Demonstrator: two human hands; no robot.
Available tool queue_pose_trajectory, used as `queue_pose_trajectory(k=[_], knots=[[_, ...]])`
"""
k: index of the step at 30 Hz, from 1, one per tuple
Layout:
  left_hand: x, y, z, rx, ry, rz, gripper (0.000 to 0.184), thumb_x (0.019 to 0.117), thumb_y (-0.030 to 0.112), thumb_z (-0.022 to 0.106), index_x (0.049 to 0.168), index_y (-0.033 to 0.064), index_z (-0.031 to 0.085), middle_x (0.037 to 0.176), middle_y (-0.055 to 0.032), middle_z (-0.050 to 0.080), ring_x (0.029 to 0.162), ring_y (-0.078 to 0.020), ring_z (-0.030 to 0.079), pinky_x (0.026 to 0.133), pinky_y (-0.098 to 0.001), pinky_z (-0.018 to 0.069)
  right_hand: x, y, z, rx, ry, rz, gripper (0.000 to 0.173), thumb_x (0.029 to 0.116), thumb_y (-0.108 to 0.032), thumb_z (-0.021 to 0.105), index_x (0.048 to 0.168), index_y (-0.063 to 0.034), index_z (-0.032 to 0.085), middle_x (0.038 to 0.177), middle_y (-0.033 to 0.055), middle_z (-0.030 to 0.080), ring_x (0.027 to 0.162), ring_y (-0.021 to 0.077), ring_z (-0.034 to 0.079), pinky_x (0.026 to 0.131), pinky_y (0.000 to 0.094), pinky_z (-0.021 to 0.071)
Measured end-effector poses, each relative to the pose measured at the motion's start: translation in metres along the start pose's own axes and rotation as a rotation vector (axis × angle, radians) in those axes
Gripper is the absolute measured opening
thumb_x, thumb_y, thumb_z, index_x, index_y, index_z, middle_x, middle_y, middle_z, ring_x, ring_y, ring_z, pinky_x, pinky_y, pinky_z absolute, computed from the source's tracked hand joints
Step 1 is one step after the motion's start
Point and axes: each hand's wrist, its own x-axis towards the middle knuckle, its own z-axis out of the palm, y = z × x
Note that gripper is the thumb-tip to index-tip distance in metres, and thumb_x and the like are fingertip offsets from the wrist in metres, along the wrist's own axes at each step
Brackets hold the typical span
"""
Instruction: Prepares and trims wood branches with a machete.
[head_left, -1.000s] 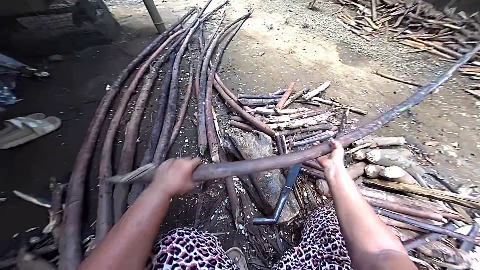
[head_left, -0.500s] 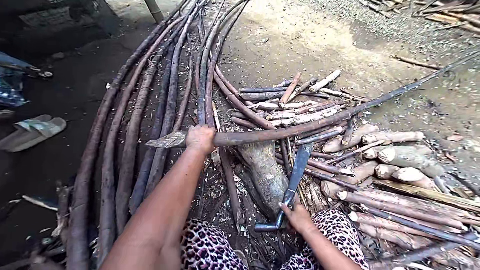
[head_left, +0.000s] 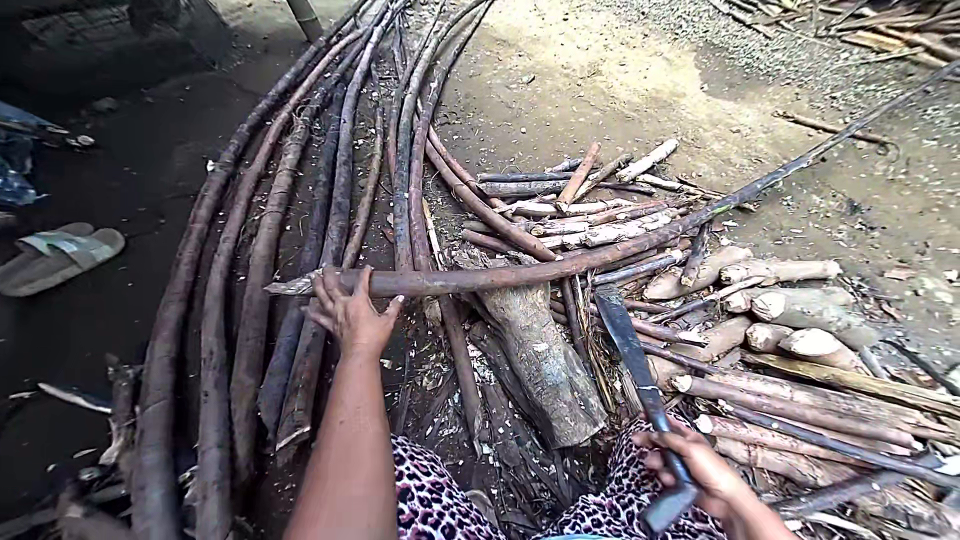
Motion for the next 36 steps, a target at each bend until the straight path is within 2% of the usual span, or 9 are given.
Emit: queue_pose_trajectory(k=[5, 8, 10, 15, 20, 23, 28, 32, 36], knots=[[0.015, -0.017, 0.01, -0.608, 0.618, -0.266, 0.11, 0.0823, 0.027, 0.086, 0.161, -0.0082, 0.017, 0.166, -0.034, 0.019, 0.155, -0.0416, 0.023, 0.126, -0.0428, 0.0256, -0.084, -0.03, -0.044, -0.51, 0.12, -0.154, 0.051, 0.101, -0.002, 0.052, 0.151, -0.0011, 0.041, 0.073, 0.0045, 0.061, 0.046, 0.01, 0.054, 0.044, 0.0272, 0.0504], [0.016, -0.017, 0.023, -1.444, 0.348, -0.742, 0.073, 0.1046, 0.048, 0.057, 0.161, 0.0148, 0.026, 0.161, -0.0123, 0.04, 0.144, -0.0252, 0.045, 0.114, -0.0457, 0.0451, -0.118, -0.022, -0.041, -0.649, 0.15, -0.236, 0.055, 0.1031, -0.012, 0.053, 0.153, 0.0034, 0.037, 0.079, 0.0037, 0.063, 0.052, 0.0092, 0.058, 0.05, 0.0295, 0.0547], [0.02, -0.007, 0.037, -1.775, 0.057, -0.698, 0.07, 0.1056, 0.063, 0.041, 0.157, 0.016, 0.03, 0.152, -0.0142, 0.048, 0.136, -0.03, 0.053, 0.111, -0.0536, 0.0472, -0.12, -0.009, -0.025, -0.657, 0.153, -0.324, 0.055, 0.1034, -0.013, 0.053, 0.153, 0.0051, 0.037, 0.083, 0.0049, 0.065, 0.054, 0.0081, 0.059, 0.052, 0.0292, 0.055], [0.04, 0.001, 0.063, -1.814, 0.177, -0.633, 0.025, 0.0998, 0.002, 0.059, 0.122, 0.0094, 0.052, 0.104, -0.0063, 0.063, 0.094, -0.0179, 0.065, 0.091, -0.0389, 0.0561, -0.062, 0.009, 0.04, -0.641, 0.133, -0.609, 0.05, 0.0975, -0.013, 0.06, 0.146, 0.0002, 0.053, 0.099, 0.0082, 0.071, 0.064, 0.003, 0.06, 0.06, 0.0221, 0.0532], [0.041, 0.0, 0.066, -1.803, 0.212, -0.632, 0.04, 0.0958, -0.004, 0.063, 0.131, 0.0074, 0.046, 0.111, -0.0096, 0.061, 0.098, -0.0194, 0.065, 0.093, -0.0398, 0.0567, -0.065, -0.064, 0.108, -0.485, -0.124, -1.216, 0.042, 0.1006, -0.013, 0.06, 0.139, 0.0054, 0.056, 0.092, 0.0003, 0.07, 0.066, -0.0023, 0.061, 0.059, 0.0174, 0.055], [0.042, -0.002, 0.066, -1.817, 0.212, -0.63, 0.043, 0.0959, -0.005, 0.062, 0.133, 0.0067, 0.045, 0.113, -0.0112, 0.061, 0.099, -0.0206, 0.065, 0.093, -0.0407, 0.0574, -0.099, -0.123, 0.143, -0.426, -0.104, -1.68, 0.039, 0.1056, -0.029, 0.06, 0.143, -0.018, 0.057, 0.095, -0.0057, 0.07, 0.07, 0.0026, 0.064, 0.06, 0.0228, 0.0587], [0.041, 0.001, 0.063, -1.821, 0.218, -0.649, 0.046, 0.095, -0.006, 0.062, 0.135, 0.0071, 0.044, 0.114, -0.0115, 0.06, 0.1, -0.0212, 0.064, 0.093, -0.0406, 0.0568, -0.111, -0.207, 0.202, -0.153, 0.114, -2.17, 0.026, 0.1074, -0.022, 0.049, 0.116, 0.0025, 0.045, 0.076, 0.0005, 0.057, 0.054, 0.0131, 0.058, 0.048, 0.0366, 0.0574], [0.041, 0.002, 0.062, -1.825, 0.214, -0.658, 0.043, 0.0957, -0.005, 0.063, 0.133, 0.0071, 0.045, 0.114, -0.011, 0.061, 0.1, -0.0201, 0.065, 0.094, -0.0402, 0.057, -0.032, -0.118, 0.186, -0.565, 0.292, -1.743, 0.034, 0.1044, -0.02, 0.048, 0.123, 0.0091, 0.047, 0.069, 0.0062, 0.058, 0.053, 0.0168, 0.058, 0.051, 0.038, 0.0554], [0.036, 0.002, 0.067, -1.848, 0.203, -0.673, 0.044, 0.0956, -0.006, 0.06, 0.135, 0.007, 0.044, 0.121, -0.0123, 0.059, 0.109, -0.0222, 0.063, 0.098, -0.0439, 0.0545, 0.046, -0.035, 0.155, -1.236, 0.054, -0.288, 0.045, 0.1093, -0.025, 0.046, 0.145, 0.0016, 0.041, 0.115, 0.0254, 0.065, 0.099, 0.0372, 0.07, 0.09, 0.0536, 0.0548]])
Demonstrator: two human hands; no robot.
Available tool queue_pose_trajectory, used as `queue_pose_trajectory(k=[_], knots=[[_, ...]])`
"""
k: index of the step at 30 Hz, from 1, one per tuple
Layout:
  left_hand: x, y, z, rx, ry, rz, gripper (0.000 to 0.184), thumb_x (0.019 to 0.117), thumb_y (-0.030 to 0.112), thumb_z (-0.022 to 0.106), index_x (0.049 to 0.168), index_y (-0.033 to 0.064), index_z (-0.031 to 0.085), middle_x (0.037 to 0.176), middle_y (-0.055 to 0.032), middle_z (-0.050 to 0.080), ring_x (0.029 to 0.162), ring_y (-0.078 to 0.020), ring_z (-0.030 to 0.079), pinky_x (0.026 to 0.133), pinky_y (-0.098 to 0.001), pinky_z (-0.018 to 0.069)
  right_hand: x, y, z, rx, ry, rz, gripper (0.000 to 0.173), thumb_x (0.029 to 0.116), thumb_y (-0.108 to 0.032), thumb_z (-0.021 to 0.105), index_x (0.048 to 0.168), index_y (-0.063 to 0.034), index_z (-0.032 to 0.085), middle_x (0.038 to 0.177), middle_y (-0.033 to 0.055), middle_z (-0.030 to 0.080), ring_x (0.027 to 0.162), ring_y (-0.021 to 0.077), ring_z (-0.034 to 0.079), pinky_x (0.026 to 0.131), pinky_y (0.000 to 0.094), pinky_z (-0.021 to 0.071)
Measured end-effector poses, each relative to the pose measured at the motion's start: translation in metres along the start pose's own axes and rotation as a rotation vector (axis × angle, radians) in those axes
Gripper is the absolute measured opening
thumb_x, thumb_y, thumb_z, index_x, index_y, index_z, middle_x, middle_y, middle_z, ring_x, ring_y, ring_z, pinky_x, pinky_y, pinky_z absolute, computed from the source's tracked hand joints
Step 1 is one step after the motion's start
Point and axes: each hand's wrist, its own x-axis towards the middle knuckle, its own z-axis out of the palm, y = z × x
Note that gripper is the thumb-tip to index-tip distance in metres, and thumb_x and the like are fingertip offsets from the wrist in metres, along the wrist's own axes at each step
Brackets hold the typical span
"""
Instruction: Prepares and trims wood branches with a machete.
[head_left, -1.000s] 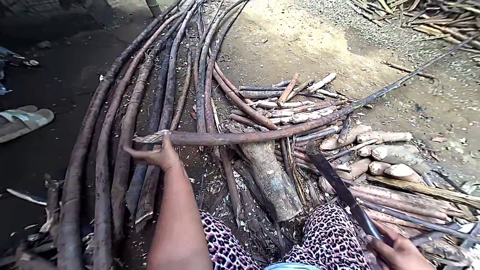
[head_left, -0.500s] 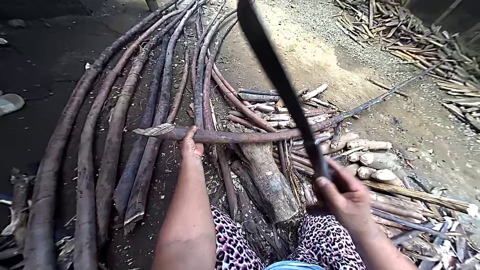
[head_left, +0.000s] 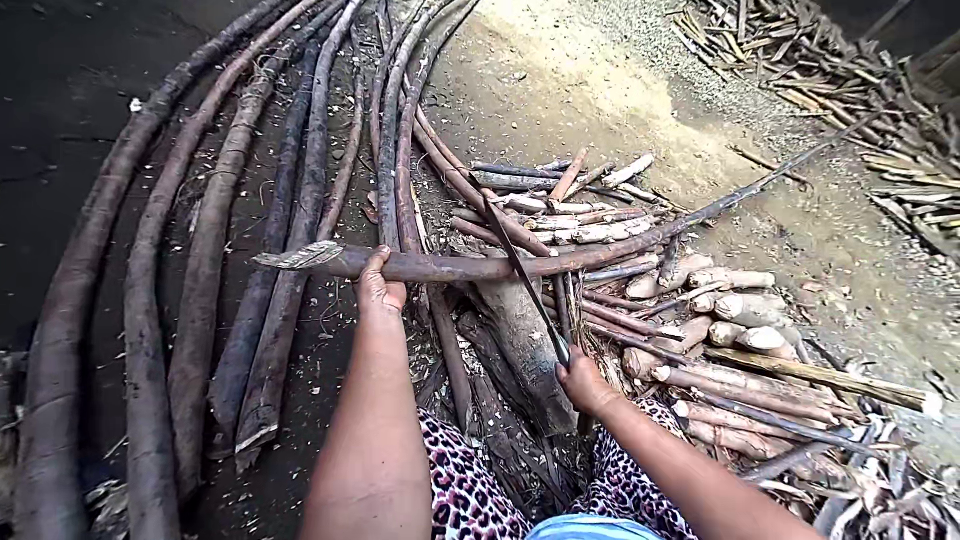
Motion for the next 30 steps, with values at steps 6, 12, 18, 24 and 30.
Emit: queue_pose_trajectory(k=[6, 12, 18, 24, 30], knots=[[0.002, 0.001, 0.005, 0.001, -0.06, 0.026, 0.03, 0.0977, -0.003, 0.058, 0.124, 0.0081, 0.05, 0.112, -0.0084, 0.061, 0.103, -0.0194, 0.063, 0.098, -0.0425, 0.0537, -0.008, -0.016, -0.021, 0.258, -0.129, 0.064, 0.032, 0.1114, -0.026, 0.044, 0.134, -0.0035, 0.045, 0.084, 0.0114, 0.055, 0.057, 0.0209, 0.058, 0.057, 0.0385, 0.0544], [0.003, 0.0, -0.009, 0.028, -0.159, 0.009, 0.021, 0.0988, -0.004, 0.051, 0.11, 0.0135, 0.054, 0.105, -0.0025, 0.064, 0.099, -0.0155, 0.064, 0.097, -0.0389, 0.0536, 0.007, 0.013, 0.013, 0.644, -0.156, 0.013, 0.027, 0.1128, -0.025, 0.041, 0.128, -0.0031, 0.047, 0.069, 0.005, 0.047, 0.045, 0.0152, 0.049, 0.046, 0.0323, 0.0503], [0.002, 0.003, -0.014, 0.037, -0.194, 0.011, 0.023, 0.0982, -0.007, 0.05, 0.11, 0.0124, 0.054, 0.107, -0.0033, 0.065, 0.102, -0.0164, 0.065, 0.098, -0.0388, 0.0538, -0.039, -0.003, -0.041, 1.128, -0.132, -0.075, 0.033, 0.1142, -0.027, 0.035, 0.119, -0.0013, 0.054, 0.06, -0.0034, 0.044, 0.039, 0.0054, 0.042, 0.037, 0.0214, 0.0438], [0.006, 0.002, -0.014, 0.009, -0.206, -0.001, 0.021, 0.0999, -0.004, 0.05, 0.11, 0.0137, 0.054, 0.104, -0.0025, 0.066, 0.1, -0.0163, 0.067, 0.098, -0.0387, 0.055, -0.071, -0.009, -0.143, 1.138, 0.539, -0.763, 0.038, 0.1123, -0.032, 0.024, 0.12, -0.0107, 0.055, 0.061, -0.008, 0.053, 0.041, 0.0038, 0.048, 0.039, 0.0214, 0.0487], [0.005, 0.002, -0.015, 0.004, -0.21, -0.003, 0.021, 0.0995, -0.005, 0.049, 0.109, 0.0124, 0.056, 0.103, -0.0031, 0.066, 0.099, -0.0161, 0.066, 0.097, -0.038, 0.0551, -0.024, -0.029, -0.107, 1.134, 0.877, -0.784, 0.048, 0.1124, -0.04, 0.011, 0.102, -0.0123, 0.048, 0.056, -0.0059, 0.049, 0.041, 0.0122, 0.053, 0.042, 0.0342, 0.0549]])
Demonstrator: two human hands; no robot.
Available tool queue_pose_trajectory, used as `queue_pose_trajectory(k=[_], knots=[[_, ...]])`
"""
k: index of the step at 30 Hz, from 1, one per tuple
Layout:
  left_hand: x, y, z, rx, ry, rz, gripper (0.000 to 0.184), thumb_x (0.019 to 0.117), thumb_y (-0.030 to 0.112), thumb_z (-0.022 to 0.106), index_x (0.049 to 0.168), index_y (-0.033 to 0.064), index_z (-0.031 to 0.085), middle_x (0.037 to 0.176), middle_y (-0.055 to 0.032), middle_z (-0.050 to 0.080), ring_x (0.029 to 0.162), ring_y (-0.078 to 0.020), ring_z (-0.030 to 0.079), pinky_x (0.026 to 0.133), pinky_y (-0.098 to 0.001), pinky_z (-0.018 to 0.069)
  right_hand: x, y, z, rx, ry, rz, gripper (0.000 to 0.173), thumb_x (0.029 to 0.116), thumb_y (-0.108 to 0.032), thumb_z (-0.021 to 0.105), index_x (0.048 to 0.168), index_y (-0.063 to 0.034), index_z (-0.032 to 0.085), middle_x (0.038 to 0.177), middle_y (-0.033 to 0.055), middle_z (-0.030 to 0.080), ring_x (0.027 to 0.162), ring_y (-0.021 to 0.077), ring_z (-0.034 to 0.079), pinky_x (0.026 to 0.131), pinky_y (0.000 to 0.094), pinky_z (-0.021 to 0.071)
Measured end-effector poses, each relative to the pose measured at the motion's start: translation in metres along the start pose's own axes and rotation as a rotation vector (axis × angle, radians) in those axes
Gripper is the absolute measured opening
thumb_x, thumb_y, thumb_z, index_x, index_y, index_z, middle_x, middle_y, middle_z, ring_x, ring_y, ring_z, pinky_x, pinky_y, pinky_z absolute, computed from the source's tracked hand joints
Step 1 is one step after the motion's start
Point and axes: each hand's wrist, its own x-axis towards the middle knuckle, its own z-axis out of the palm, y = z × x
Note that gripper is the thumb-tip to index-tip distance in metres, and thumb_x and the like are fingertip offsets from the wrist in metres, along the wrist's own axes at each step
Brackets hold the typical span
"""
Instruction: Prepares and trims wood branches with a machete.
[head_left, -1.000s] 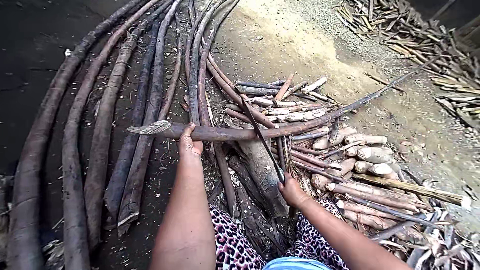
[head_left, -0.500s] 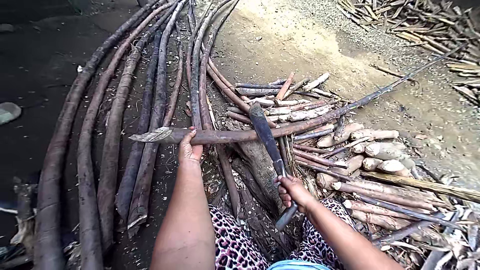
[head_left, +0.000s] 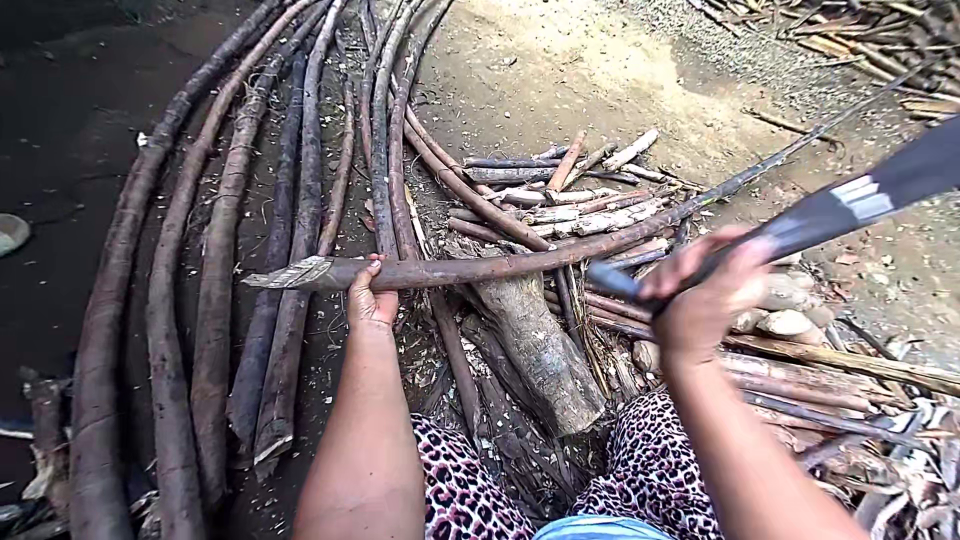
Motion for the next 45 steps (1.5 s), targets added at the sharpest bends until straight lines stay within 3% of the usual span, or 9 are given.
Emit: queue_pose_trajectory(k=[3, 5, 8, 14, 19, 27, 38, 42, 45], knots=[[-0.001, -0.001, -0.003, 0.028, 0.003, 0.023, 0.021, 0.0996, -0.004, 0.05, 0.11, 0.0141, 0.055, 0.104, -0.0014, 0.066, 0.1, -0.016, 0.066, 0.098, -0.0387, 0.0543, -0.11, 0.073, 0.006, -0.249, -0.314, 0.798, 0.043, 0.1146, -0.028, 0.024, 0.114, 0.0052, 0.05, 0.062, 0.0025, 0.049, 0.046, 0.0138, 0.052, 0.049, 0.0328, 0.0525], [-0.003, -0.002, -0.007, 0.039, 0.0, 0.031, 0.022, 0.1003, -0.002, 0.048, 0.113, 0.0145, 0.053, 0.107, -0.0018, 0.063, 0.103, -0.0166, 0.064, 0.1, -0.0403, 0.0523, -0.136, 0.093, 0.012, -0.039, -0.422, 1.285, 0.043, 0.1148, -0.04, 0.022, 0.105, -0.007, 0.049, 0.059, -0.0022, 0.042, 0.041, 0.0102, 0.043, 0.041, 0.0266, 0.0455], [-0.004, -0.002, -0.013, 0.025, 0.017, 0.034, 0.023, 0.0996, -0.004, 0.046, 0.109, 0.0148, 0.054, 0.104, -0.0006, 0.064, 0.101, -0.015, 0.064, 0.098, -0.0382, 0.0531, -0.126, 0.081, 0.008, 0.296, -0.416, 1.496, 0.051, 0.1128, -0.048, 0.017, 0.097, -0.0127, 0.05, 0.055, -0.0063, 0.042, 0.039, 0.0052, 0.041, 0.039, 0.0199, 0.0408], [0.0, 0.006, -0.007, 0.145, 0.155, -0.043, 0.031, 0.1036, 0.013, 0.06, 0.133, 0.0135, 0.05, 0.122, -0.0063, 0.061, 0.11, -0.0186, 0.063, 0.097, -0.0397, 0.0538, -0.109, 0.088, -0.011, -0.383, -0.557, 1.124, 0.023, 0.1119, -0.02, 0.045, 0.115, 0.0006, 0.054, 0.068, 0.0044, 0.058, 0.048, 0.0131, 0.059, 0.05, 0.0298, 0.0567], [-0.005, 0.012, 0.028, 0.084, 0.354, -0.006, 0.037, 0.1019, 0.015, 0.061, 0.136, 0.0109, 0.048, 0.119, -0.0089, 0.058, 0.109, -0.0211, 0.06, 0.099, -0.0459, 0.0507, -0.129, 0.083, -0.023, -0.971, -0.778, 0.839, 0.034, 0.1018, -0.017, 0.056, 0.13, 0.002, 0.054, 0.105, 0.0217, 0.066, 0.097, 0.0343, 0.067, 0.09, 0.0527, 0.053], [0.004, 0.006, -0.001, 0.02, -0.023, 0.076, 0.02, 0.1023, 0.002, 0.051, 0.116, 0.0157, 0.052, 0.106, -0.0006, 0.064, 0.101, -0.0149, 0.064, 0.098, -0.0415, 0.0536, -0.107, 0.029, -0.042, -0.616, -0.613, 0.68, 0.031, 0.1079, -0.025, 0.049, 0.115, 0.0026, 0.061, 0.07, 0.003, 0.056, 0.053, 0.011, 0.055, 0.054, 0.0308, 0.053], [-0.013, 0.015, -0.05, -0.03, -0.384, -0.038, 0.042, 0.0839, -0.011, 0.068, 0.114, 0.0187, 0.064, 0.121, -0.0016, 0.07, 0.116, -0.0185, 0.066, 0.104, -0.0389, 0.0543, 0.065, -0.121, 0.105, -0.017, -0.104, -0.843, 0.017, 0.1065, -0.011, 0.034, 0.094, -0.0029, 0.042, 0.065, -0.0023, 0.049, 0.049, 0.0091, 0.055, 0.045, 0.0328, 0.0563], [-0.008, 0.015, -0.051, -0.038, -0.418, -0.042, 0.04, 0.0832, -0.008, 0.072, 0.112, 0.019, 0.065, 0.12, -0.0012, 0.07, 0.115, -0.0177, 0.066, 0.104, -0.0379, 0.0543, -0.028, 0.016, 0.041, -0.736, -0.309, -0.332, 0.035, 0.1099, -0.022, 0.039, 0.115, 0.0097, 0.051, 0.069, 0.0136, 0.059, 0.057, 0.0249, 0.062, 0.056, 0.0441, 0.0559], [-0.015, 0.018, -0.049, 0.106, -0.359, -0.096, 0.04, 0.0896, -0.009, 0.062, 0.118, 0.019, 0.058, 0.123, 0.0015, 0.066, 0.114, -0.0148, 0.064, 0.102, -0.0353, 0.0542, -0.083, 0.092, -0.003, -1.16, -0.796, 0.603, 0.049, 0.1122, -0.033, 0.038, 0.142, 0.0053, 0.047, 0.12, 0.0276, 0.066, 0.113, 0.0393, 0.067, 0.1, 0.0545, 0.0503]])
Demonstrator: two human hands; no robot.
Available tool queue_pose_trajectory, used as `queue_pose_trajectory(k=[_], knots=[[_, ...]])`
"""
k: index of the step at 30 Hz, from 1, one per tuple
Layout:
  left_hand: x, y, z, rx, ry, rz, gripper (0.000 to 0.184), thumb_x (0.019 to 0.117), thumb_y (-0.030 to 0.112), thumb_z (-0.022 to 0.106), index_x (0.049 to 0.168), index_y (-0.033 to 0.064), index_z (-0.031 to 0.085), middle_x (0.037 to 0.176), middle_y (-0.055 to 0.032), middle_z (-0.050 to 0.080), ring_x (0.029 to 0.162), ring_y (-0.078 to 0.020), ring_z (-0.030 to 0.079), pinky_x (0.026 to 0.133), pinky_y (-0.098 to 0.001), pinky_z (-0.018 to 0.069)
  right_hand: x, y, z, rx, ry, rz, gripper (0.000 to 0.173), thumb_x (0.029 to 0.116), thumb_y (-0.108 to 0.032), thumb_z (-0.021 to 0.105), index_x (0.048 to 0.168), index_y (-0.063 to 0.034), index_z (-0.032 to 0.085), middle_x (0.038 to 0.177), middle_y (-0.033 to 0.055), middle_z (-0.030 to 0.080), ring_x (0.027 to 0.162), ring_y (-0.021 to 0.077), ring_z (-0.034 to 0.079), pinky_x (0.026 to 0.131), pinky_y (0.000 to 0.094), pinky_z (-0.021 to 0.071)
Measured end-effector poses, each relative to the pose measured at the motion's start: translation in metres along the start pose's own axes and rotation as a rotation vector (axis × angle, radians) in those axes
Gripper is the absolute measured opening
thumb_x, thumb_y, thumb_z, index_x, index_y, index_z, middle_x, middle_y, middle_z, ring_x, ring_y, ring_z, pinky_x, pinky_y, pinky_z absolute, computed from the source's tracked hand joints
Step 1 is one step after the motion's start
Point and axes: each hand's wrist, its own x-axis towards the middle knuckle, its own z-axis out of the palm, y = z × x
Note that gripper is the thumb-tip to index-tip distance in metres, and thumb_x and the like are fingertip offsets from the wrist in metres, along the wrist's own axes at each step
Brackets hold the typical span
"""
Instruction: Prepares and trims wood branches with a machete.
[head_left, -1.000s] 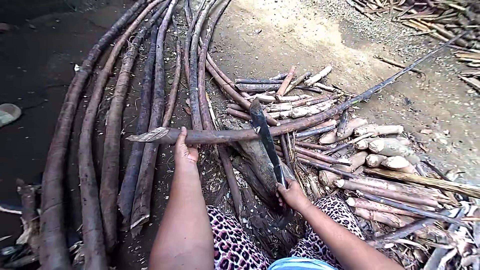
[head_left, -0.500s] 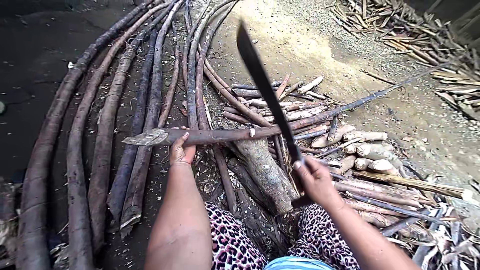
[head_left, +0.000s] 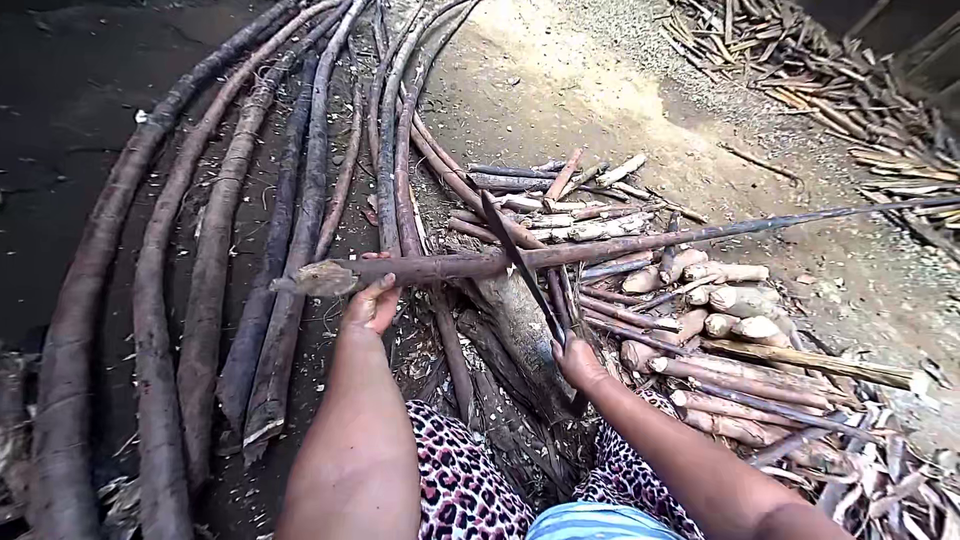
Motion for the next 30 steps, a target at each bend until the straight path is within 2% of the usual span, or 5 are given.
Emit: queue_pose_trajectory(k=[10, 14, 18, 21, 30], knots=[[-0.012, 0.013, 0.08, -0.035, 0.7, -0.031, 0.059, 0.1014, 0.033, 0.067, 0.149, 0.0084, 0.043, 0.148, -0.0131, 0.052, 0.135, -0.0261, 0.054, 0.11, -0.0485, 0.0474, -0.013, -0.027, 0.006, -0.092, -0.174, 0.109, 0.049, 0.1054, -0.019, 0.049, 0.148, 0.0017, 0.036, 0.132, 0.0253, 0.062, 0.122, 0.0379, 0.065, 0.102, 0.0544, 0.0516], [-0.001, 0.0, 0.087, -0.078, 0.78, 0.026, 0.059, 0.101, 0.026, 0.068, 0.149, 0.0054, 0.042, 0.145, -0.0162, 0.053, 0.131, -0.0281, 0.056, 0.108, -0.0498, 0.0502, -0.016, -0.022, 0.017, -0.01, -0.182, 0.087, 0.045, 0.1057, -0.019, 0.05, 0.145, 0.0007, 0.04, 0.129, 0.0247, 0.064, 0.121, 0.037, 0.065, 0.102, 0.054, 0.0512], [0.0, -0.002, 0.081, -0.102, 0.831, 0.027, 0.051, 0.095, 0.01, 0.067, 0.141, 0.0034, 0.046, 0.135, -0.0173, 0.057, 0.122, -0.028, 0.059, 0.1, -0.0484, 0.0534, -0.025, 0.009, 0.021, 0.669, -0.175, 0.089, 0.027, 0.107, -0.017, 0.05, 0.128, -0.0002, 0.052, 0.076, 0.0082, 0.054, 0.054, 0.017, 0.055, 0.052, 0.0333, 0.051], [0.0, -0.002, 0.077, -0.119, 0.805, 0.037, 0.05, 0.0961, 0.009, 0.066, 0.142, 0.0047, 0.045, 0.134, -0.0165, 0.057, 0.121, -0.027, 0.06, 0.099, -0.0472, 0.054, -0.049, 0.017, -0.017, 0.945, -0.163, 0.105, 0.028, 0.1118, -0.024, 0.045, 0.122, 0.0001, 0.054, 0.064, 0.0004, 0.049, 0.044, 0.0099, 0.048, 0.043, 0.0264, 0.0477], [-0.002, -0.003, 0.077, -0.074, 0.793, 0.07, 0.05, 0.0963, 0.008, 0.067, 0.141, 0.0045, 0.047, 0.132, -0.0155, 0.059, 0.119, -0.0254, 0.061, 0.1, -0.0446, 0.0544, -0.054, -0.003, -0.203, 1.155, 0.93, -0.775, 0.037, 0.1136, -0.025, 0.018, 0.105, -0.0115, 0.052, 0.061, -0.0094, 0.054, 0.046, 0.0072, 0.055, 0.045, 0.0275, 0.0555]])
